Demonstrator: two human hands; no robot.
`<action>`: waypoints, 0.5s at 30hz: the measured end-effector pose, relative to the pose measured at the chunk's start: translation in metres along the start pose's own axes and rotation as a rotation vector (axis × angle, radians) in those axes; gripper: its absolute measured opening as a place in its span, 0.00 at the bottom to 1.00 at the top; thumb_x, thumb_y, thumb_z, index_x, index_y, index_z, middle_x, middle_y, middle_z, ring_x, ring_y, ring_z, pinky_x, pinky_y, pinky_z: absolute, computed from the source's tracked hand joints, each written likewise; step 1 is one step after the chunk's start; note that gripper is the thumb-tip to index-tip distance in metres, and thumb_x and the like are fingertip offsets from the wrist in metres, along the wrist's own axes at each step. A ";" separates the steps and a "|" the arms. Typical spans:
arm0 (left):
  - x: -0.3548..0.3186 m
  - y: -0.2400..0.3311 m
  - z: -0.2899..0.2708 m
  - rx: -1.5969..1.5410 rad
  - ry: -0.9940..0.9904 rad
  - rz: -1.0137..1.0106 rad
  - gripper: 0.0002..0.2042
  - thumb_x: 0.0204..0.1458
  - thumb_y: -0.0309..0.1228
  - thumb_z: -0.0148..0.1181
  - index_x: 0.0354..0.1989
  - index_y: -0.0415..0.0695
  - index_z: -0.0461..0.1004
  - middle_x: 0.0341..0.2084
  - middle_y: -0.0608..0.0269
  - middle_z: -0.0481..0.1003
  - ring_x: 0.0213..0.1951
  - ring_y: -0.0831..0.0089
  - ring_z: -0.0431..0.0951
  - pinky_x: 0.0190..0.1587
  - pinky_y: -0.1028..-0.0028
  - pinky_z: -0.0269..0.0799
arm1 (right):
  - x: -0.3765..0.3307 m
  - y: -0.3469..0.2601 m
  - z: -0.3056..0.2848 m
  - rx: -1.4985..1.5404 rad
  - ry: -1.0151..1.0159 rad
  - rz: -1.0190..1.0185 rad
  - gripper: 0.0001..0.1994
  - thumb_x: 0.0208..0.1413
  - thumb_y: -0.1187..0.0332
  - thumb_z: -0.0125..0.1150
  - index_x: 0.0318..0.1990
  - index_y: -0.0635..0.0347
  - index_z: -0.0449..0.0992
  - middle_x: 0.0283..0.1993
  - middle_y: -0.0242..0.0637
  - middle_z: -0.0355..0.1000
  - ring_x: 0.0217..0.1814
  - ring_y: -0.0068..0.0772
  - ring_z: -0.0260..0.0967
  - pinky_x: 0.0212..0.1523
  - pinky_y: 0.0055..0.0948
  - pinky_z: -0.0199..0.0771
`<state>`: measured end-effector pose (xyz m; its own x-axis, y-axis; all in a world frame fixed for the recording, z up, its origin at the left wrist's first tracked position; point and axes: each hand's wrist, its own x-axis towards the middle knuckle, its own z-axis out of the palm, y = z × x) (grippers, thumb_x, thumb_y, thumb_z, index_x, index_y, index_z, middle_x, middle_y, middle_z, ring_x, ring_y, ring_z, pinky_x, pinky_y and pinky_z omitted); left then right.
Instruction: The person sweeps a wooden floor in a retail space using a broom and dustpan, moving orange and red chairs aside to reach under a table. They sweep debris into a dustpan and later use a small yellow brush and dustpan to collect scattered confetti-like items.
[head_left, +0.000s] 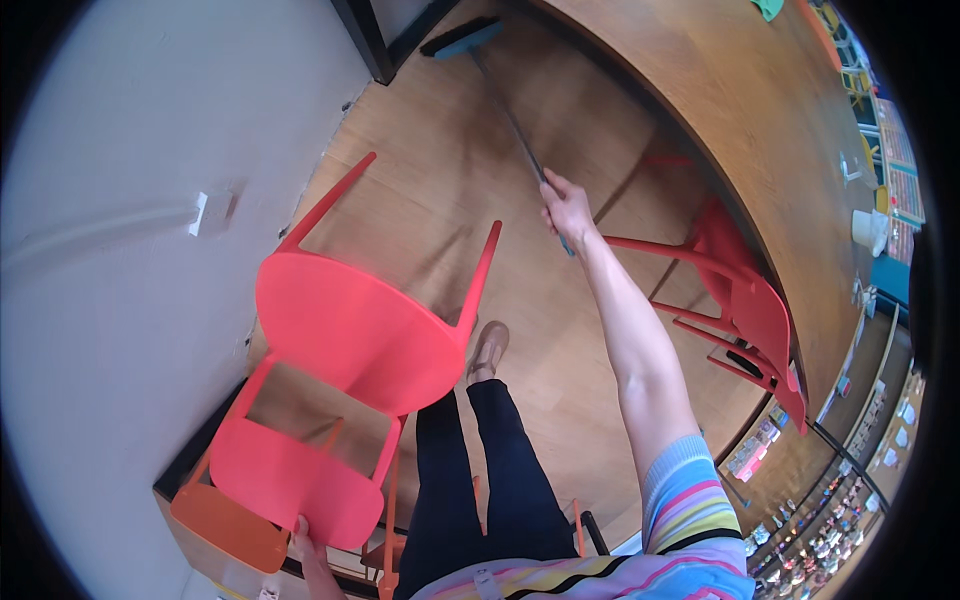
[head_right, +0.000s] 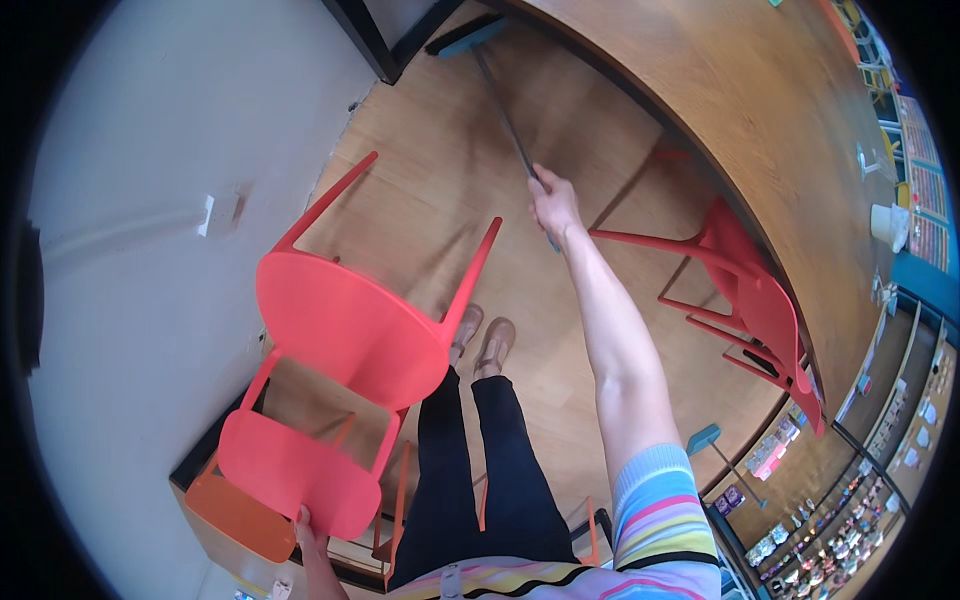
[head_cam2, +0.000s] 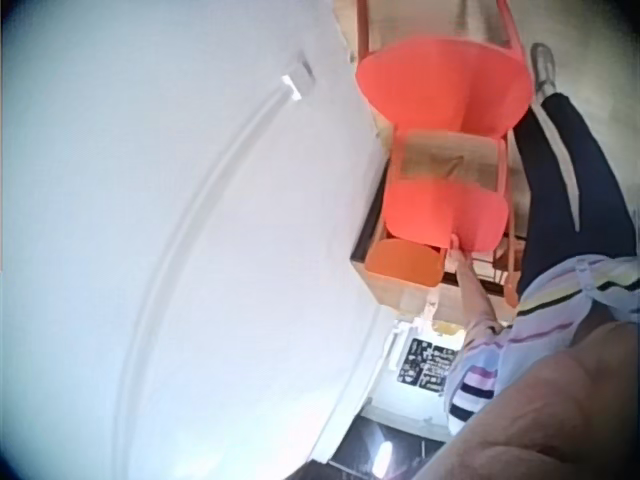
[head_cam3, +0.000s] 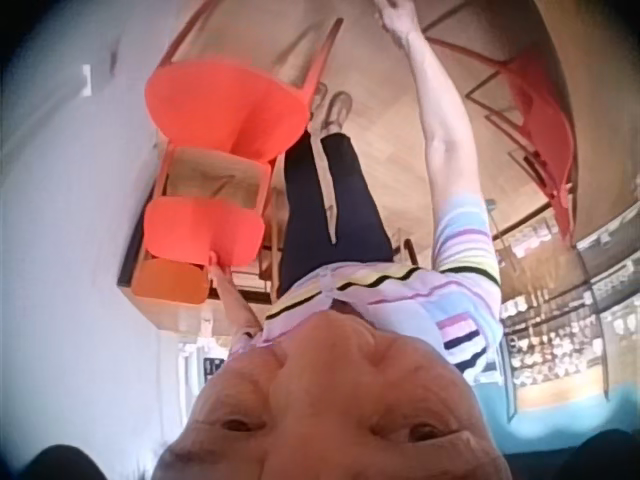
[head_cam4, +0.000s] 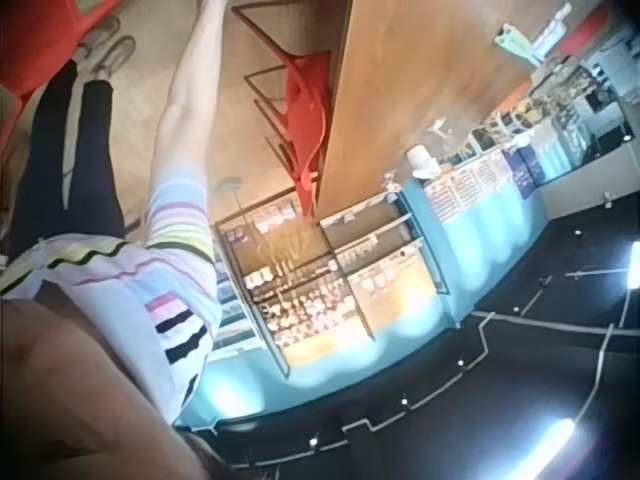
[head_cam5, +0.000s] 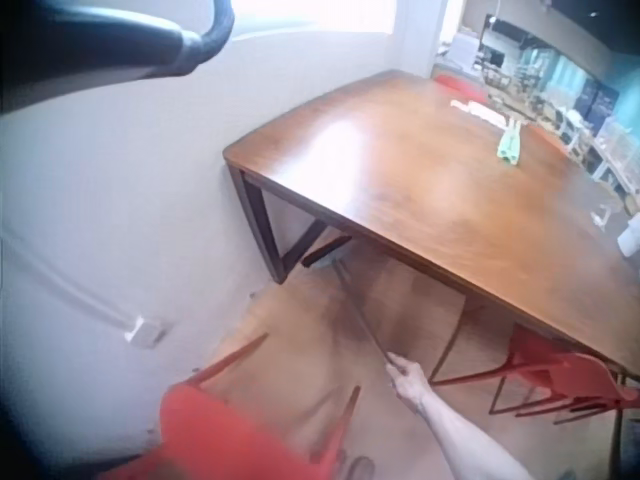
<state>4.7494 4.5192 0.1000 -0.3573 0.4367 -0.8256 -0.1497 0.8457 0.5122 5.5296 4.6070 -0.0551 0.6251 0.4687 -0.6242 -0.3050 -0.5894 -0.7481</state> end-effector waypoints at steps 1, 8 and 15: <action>-0.002 0.000 -0.004 0.010 -0.002 0.007 0.22 0.54 0.31 0.54 0.58 0.46 0.59 0.55 0.57 0.63 0.55 0.56 0.65 0.54 0.48 0.64 | 0.014 -0.003 0.008 0.014 0.026 0.018 0.20 0.59 0.66 0.49 0.60 0.54 0.62 0.16 0.27 0.60 0.12 0.18 0.55 0.11 0.21 0.54; -0.005 0.005 0.009 0.012 0.036 -0.023 0.21 0.53 0.28 0.55 0.56 0.42 0.61 0.52 0.57 0.66 0.53 0.59 0.67 0.54 0.56 0.66 | 0.010 0.022 0.002 0.138 0.183 0.141 0.21 0.60 0.65 0.47 0.61 0.53 0.60 0.14 0.29 0.60 0.10 0.20 0.54 0.09 0.24 0.55; -0.005 0.000 0.004 0.011 0.003 -0.014 0.22 0.54 0.29 0.53 0.57 0.43 0.59 0.52 0.58 0.65 0.52 0.60 0.67 0.53 0.57 0.68 | -0.134 0.075 -0.028 0.094 0.131 0.333 0.23 0.62 0.62 0.44 0.64 0.44 0.54 0.15 0.28 0.58 0.11 0.20 0.54 0.10 0.22 0.55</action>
<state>4.7547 4.5186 0.1033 -0.3582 0.4240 -0.8318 -0.1442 0.8551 0.4979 5.4435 4.4817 -0.0212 0.5652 0.1696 -0.8073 -0.5681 -0.6295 -0.5301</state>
